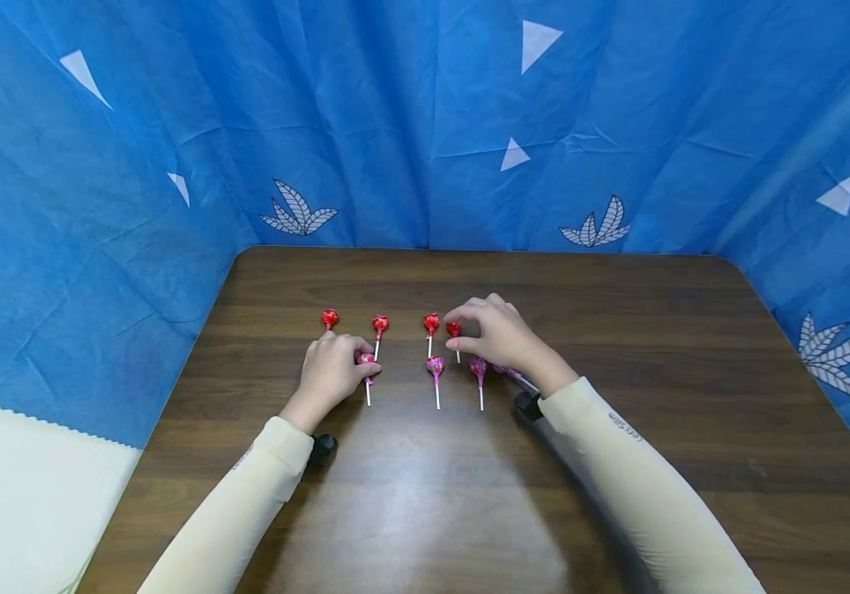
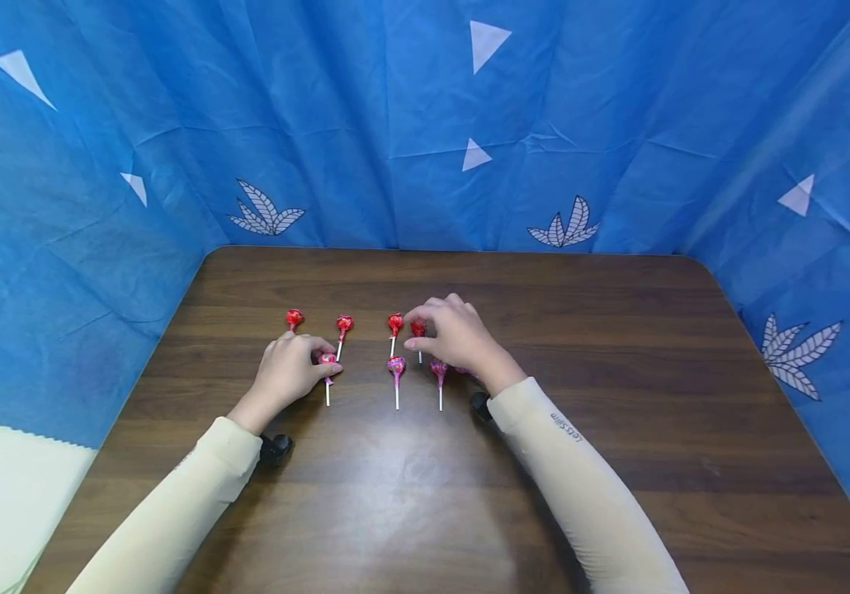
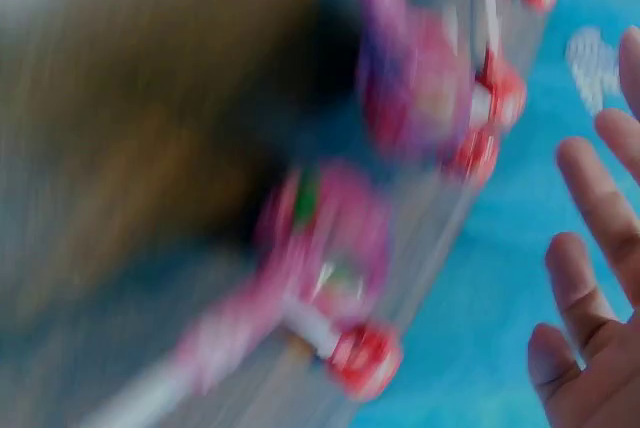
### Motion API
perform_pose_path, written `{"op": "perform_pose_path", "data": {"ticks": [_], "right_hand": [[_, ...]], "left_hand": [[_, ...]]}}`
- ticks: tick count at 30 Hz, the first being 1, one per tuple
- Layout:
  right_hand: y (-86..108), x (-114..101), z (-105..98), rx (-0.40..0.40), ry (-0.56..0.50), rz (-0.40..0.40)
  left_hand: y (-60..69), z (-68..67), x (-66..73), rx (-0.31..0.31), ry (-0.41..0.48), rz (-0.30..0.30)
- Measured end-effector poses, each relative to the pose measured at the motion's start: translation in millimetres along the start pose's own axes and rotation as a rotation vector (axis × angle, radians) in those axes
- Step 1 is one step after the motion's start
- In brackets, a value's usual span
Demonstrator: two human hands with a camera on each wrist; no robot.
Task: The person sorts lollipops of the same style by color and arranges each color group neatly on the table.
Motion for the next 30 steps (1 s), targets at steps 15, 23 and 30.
{"op": "perform_pose_path", "data": {"ticks": [15,23,30], "right_hand": [[-6.7,-34.1,42.2,-0.020,0.318,-0.003],[-12.0,-32.0,50.2,-0.065,0.219,0.018],[-13.5,-21.4,49.4,-0.075,0.137,0.045]], "left_hand": [[-1.9,0.6,0.7,0.007,-0.029,0.014],[0.3,3.0,-3.9,-0.004,-0.001,0.020],[2.7,3.6,-12.1,-0.100,0.222,0.052]]}}
Point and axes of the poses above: each hand's wrist, its own y-axis away from the middle knuckle, its own z-axis out of the palm, x = y × z, the point moved 9 cm from there along -y, towards the middle knuckle, and after that the axes turned 12 degrees about -x, right-handed, at the moved point
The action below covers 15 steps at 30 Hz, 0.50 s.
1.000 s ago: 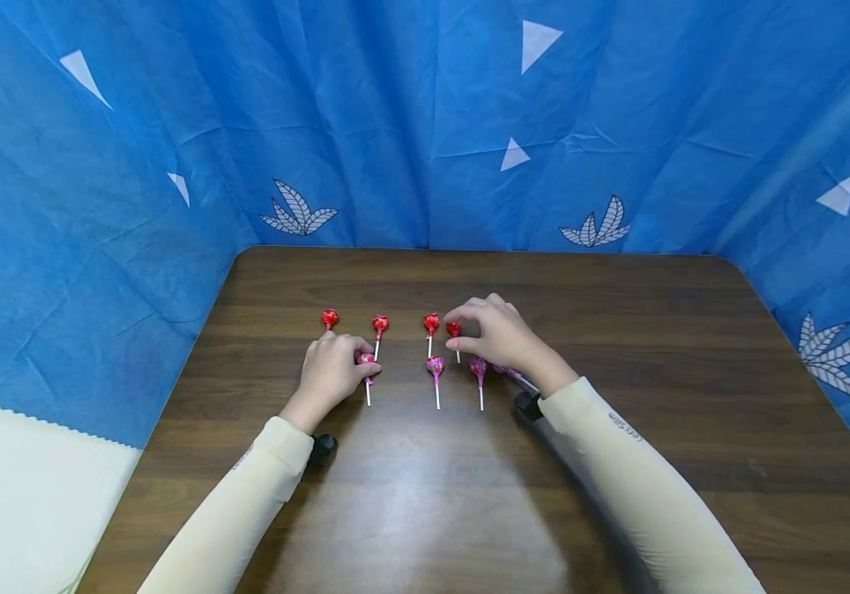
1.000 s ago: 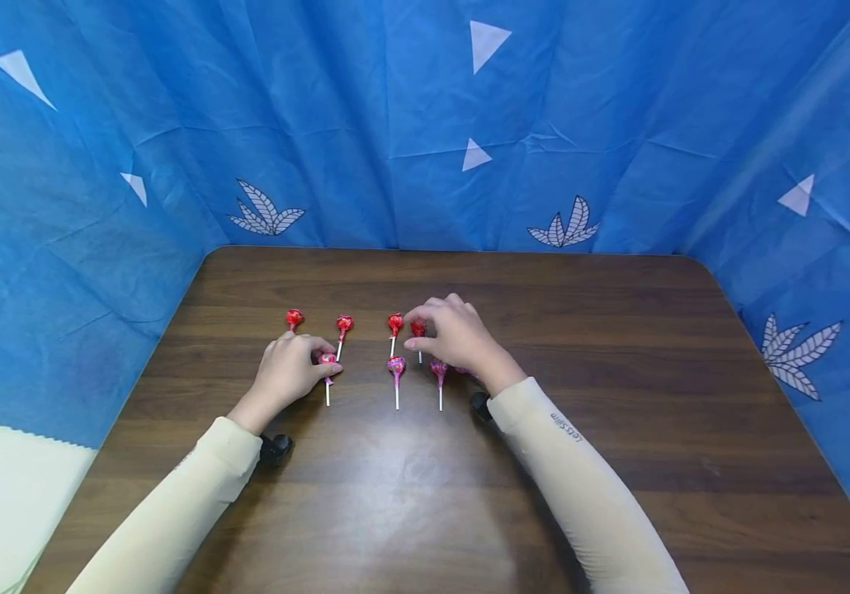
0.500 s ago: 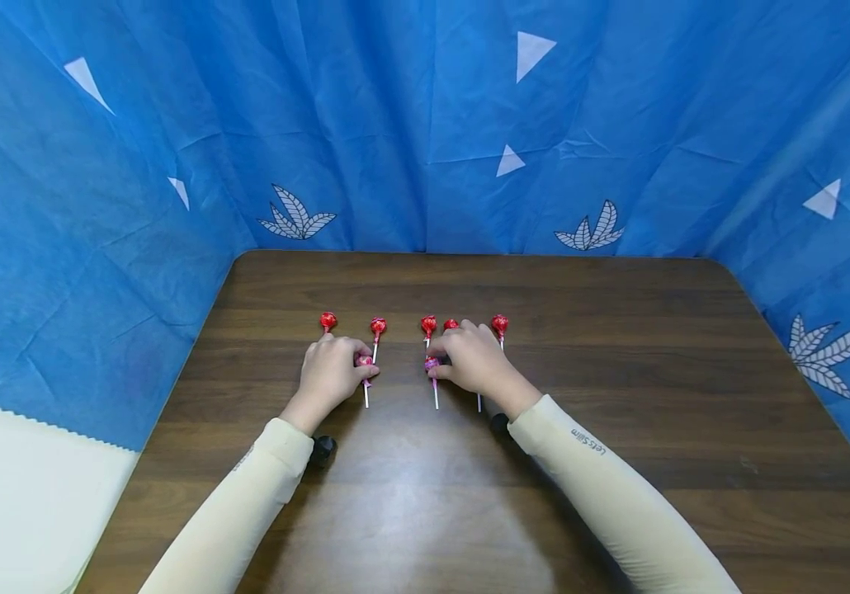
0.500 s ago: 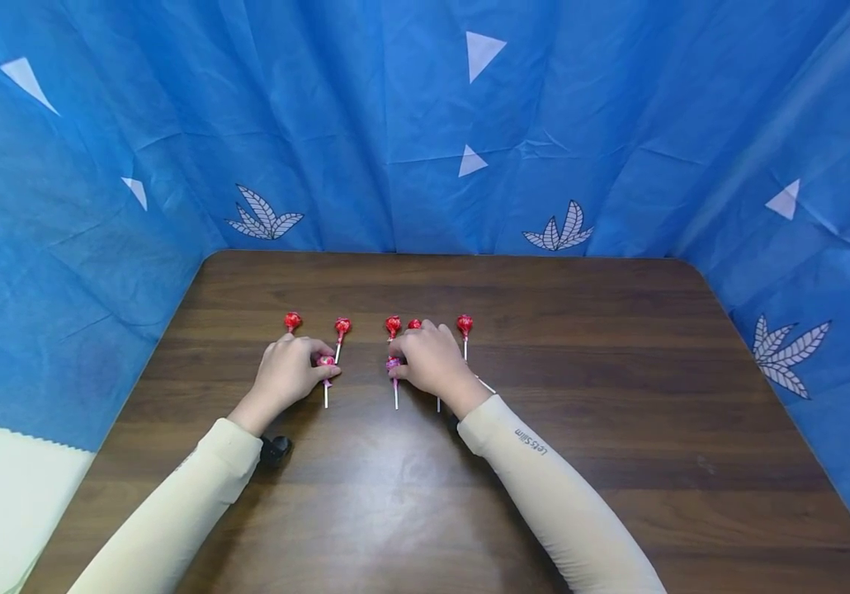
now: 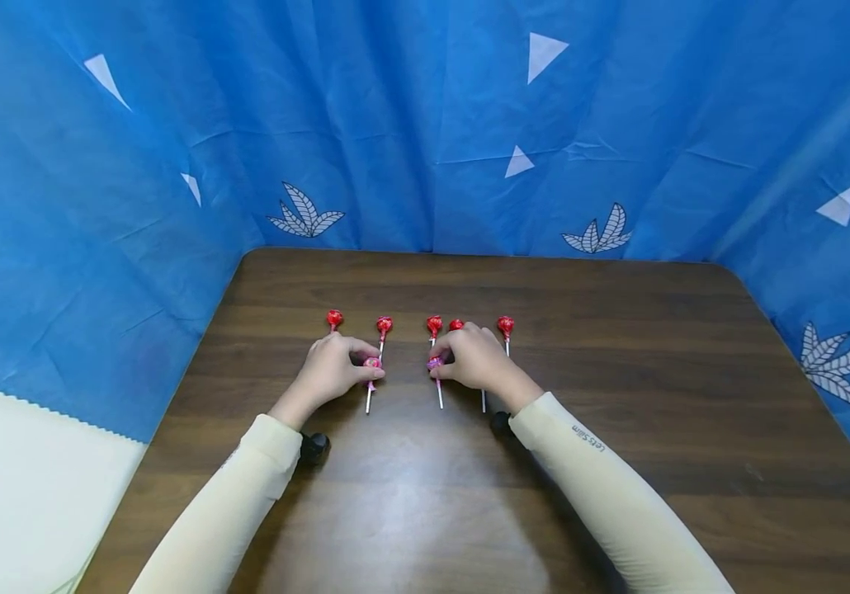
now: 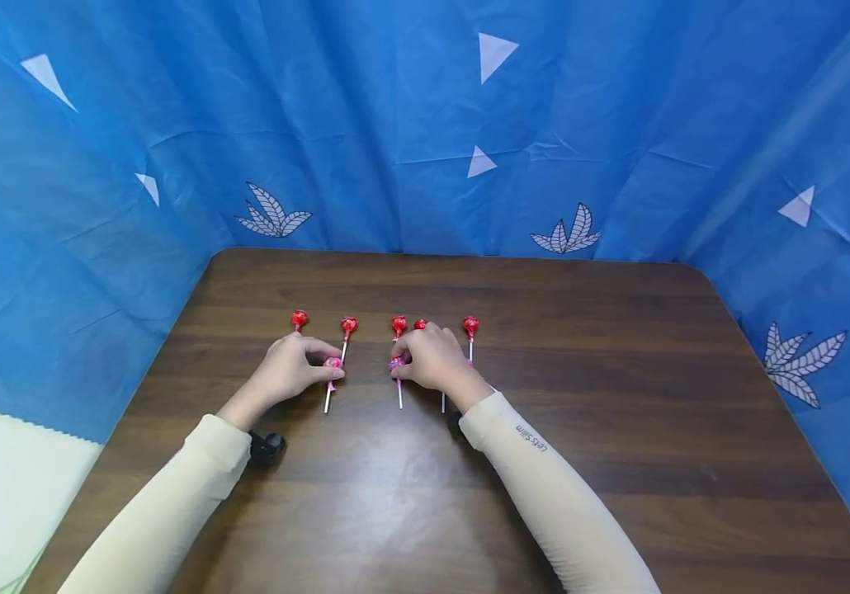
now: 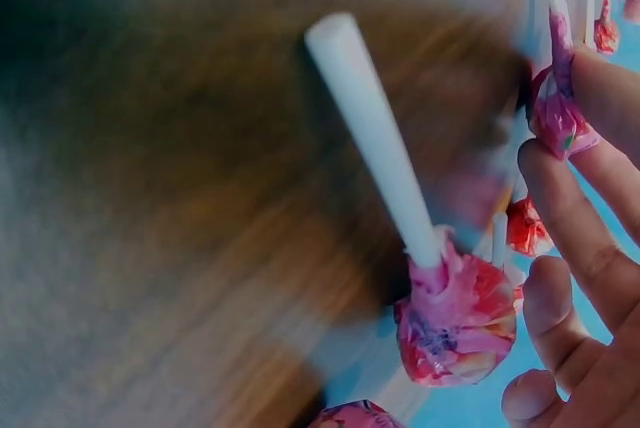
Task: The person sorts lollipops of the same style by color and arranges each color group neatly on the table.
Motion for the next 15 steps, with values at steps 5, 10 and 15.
{"op": "perform_pose_path", "data": {"ticks": [5,10,15], "right_hand": [[0.6,3.7,0.4,-0.014,-0.051,-0.007],[1.6,5.2,-0.8,-0.004,-0.067,-0.019],[1.2,7.9,0.3,-0.011,-0.074,-0.006]], "left_hand": [[13.6,-11.2,-15.9,-0.036,0.181,-0.037],[29.7,-23.7,-38.2,-0.025,0.222,-0.068],[43.7,-25.4,-57.4,-0.038,0.185,-0.107]]}}
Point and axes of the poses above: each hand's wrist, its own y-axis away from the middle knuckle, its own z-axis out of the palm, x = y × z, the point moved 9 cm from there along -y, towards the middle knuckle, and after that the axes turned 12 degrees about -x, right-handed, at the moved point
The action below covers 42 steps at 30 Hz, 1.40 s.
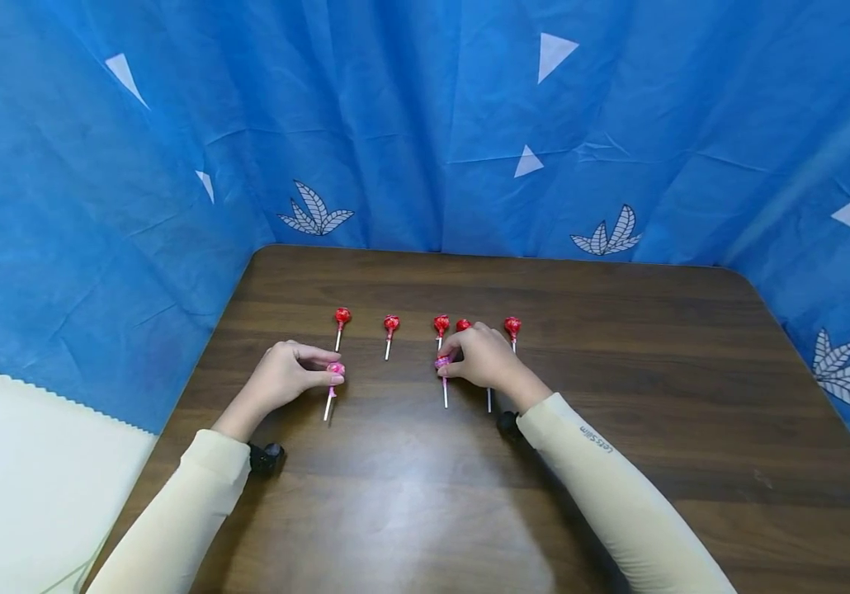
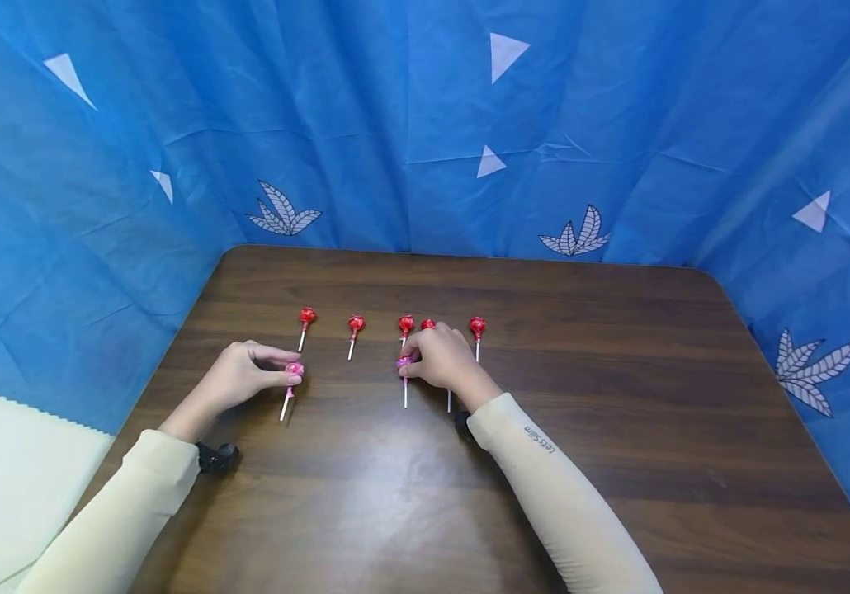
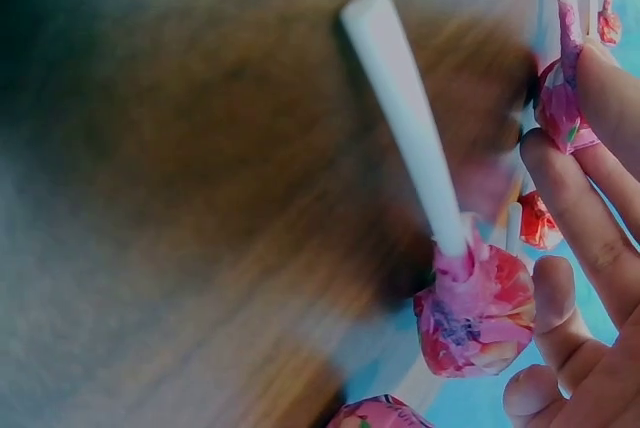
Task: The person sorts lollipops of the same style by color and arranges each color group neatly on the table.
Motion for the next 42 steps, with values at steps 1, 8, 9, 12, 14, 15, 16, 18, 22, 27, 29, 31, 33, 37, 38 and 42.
{"op": "perform_pose_path", "data": {"ticks": [1,8,9,12,14,15,16,18,22,27,29,31,33,37,38,42], "right_hand": [[0.3,1.0,0.0,-0.002,-0.004,0.006],[3.2,4.5,-0.8,0.009,-0.030,0.025],[3.7,4.2,-0.9,0.011,-0.035,0.022],[5.3,3.3,-0.9,0.017,-0.043,0.012],[6.4,2.9,-1.3,0.023,-0.051,0.009],[6.9,2.9,-1.6,0.026,-0.055,0.009],[7.3,3.1,-1.6,0.028,-0.057,0.012],[8.1,3.6,-1.4,0.032,-0.062,0.017],[8.3,4.8,1.3,0.024,-0.083,0.024],[7.3,6.4,5.4,0.004,-0.117,0.034],[6.3,6.4,5.4,-0.004,-0.120,0.037],[4.8,5.4,4.7,-0.011,-0.118,0.031],[2.8,3.2,4.2,-0.018,-0.127,0.018],[-0.1,-7.4,4.3,-0.029,-0.234,-0.032],[-0.8,-11.3,4.4,-0.028,-0.268,-0.046],[-3.5,-30.7,5.5,-0.018,-0.344,-0.102]], "left_hand": [[1.4,0.2,-3.1,-0.005,-0.005,-0.008],[6.2,2.2,-15.3,-0.018,-0.043,-0.029],[6.4,2.7,-16.1,-0.020,-0.044,-0.029],[6.8,3.7,-18.0,-0.022,-0.042,-0.039],[7.5,4.2,-18.0,-0.023,-0.043,-0.039],[7.9,4.2,-18.2,-0.021,-0.040,-0.043],[8.2,4.2,-18.1,-0.018,-0.038,-0.044],[9.2,4.5,-17.6,-0.016,-0.038,-0.043],[10.9,6.1,-17.2,-0.009,-0.058,-0.048],[12.4,7.4,-16.4,-0.002,-0.091,-0.044],[12.5,7.4,-15.5,0.006,-0.112,-0.033],[12.2,7.5,-14.9,0.014,-0.130,-0.032],[12.0,7.2,-13.9,0.020,-0.145,-0.026],[11.9,4.6,-12.0,0.027,-0.152,-0.019],[11.7,3.8,-11.5,0.027,-0.151,-0.018],[8.8,1.8,-9.8,0.027,-0.157,-0.025]]}}
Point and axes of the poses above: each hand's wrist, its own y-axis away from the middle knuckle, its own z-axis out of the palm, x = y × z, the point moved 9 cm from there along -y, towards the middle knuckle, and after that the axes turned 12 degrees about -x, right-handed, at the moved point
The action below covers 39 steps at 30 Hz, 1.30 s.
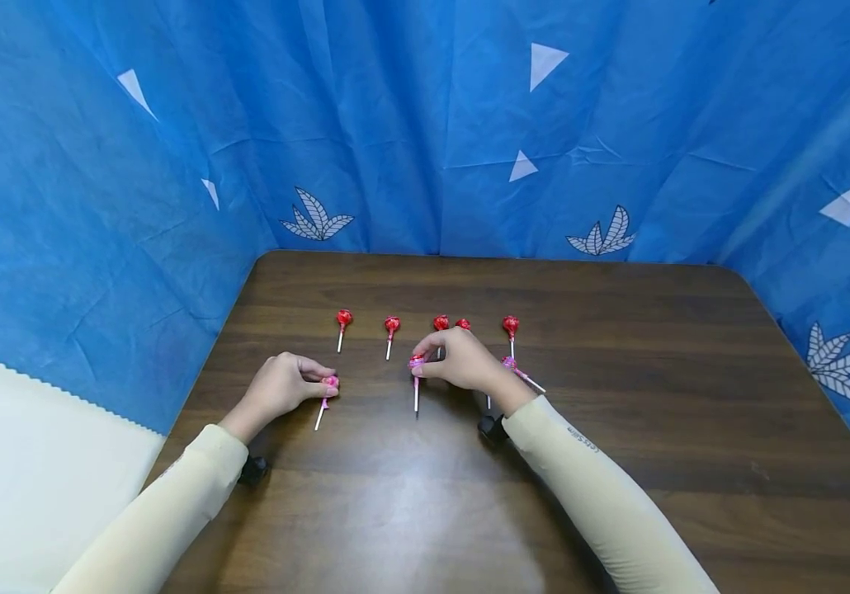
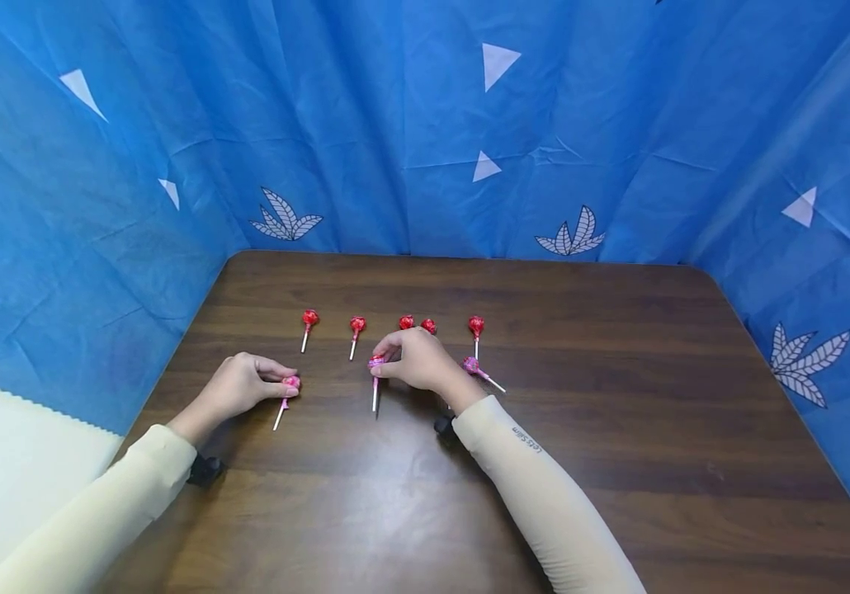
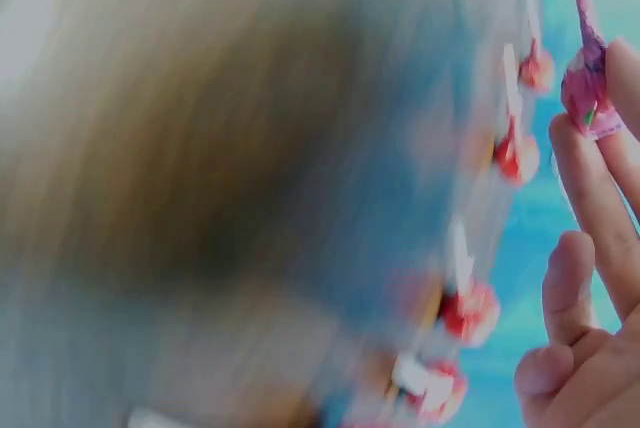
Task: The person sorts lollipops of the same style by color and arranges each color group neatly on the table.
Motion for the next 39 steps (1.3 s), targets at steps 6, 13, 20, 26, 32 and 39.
{"op": "perform_pose_path", "data": {"ticks": [6,13,20,26,32,39], "right_hand": [[-9.9,-23.6,22.2,0.001,0.104,-0.019],[-19.4,-39.2,48.1,-0.032,0.196,-0.022],[-21.7,-49.9,57.6,-0.005,0.300,-0.015],[-20.3,-51.4,60.4,-0.001,0.328,-0.007],[-20.9,-52.9,61.8,-0.017,0.336,-0.012],[-20.8,-53.7,62.3,-0.037,0.328,-0.021]], "left_hand": [[-1.4,1.0,0.1,0.002,-0.003,-0.003],[0.2,-1.4,2.2,0.003,-0.021,-0.005],[3.3,-0.9,4.3,0.004,-0.054,-0.007],[5.8,1.1,7.5,0.009,-0.048,0.012],[5.7,3.9,8.0,0.004,-0.007,0.046],[7.0,4.4,1.5,-0.012,0.031,0.046]]}}
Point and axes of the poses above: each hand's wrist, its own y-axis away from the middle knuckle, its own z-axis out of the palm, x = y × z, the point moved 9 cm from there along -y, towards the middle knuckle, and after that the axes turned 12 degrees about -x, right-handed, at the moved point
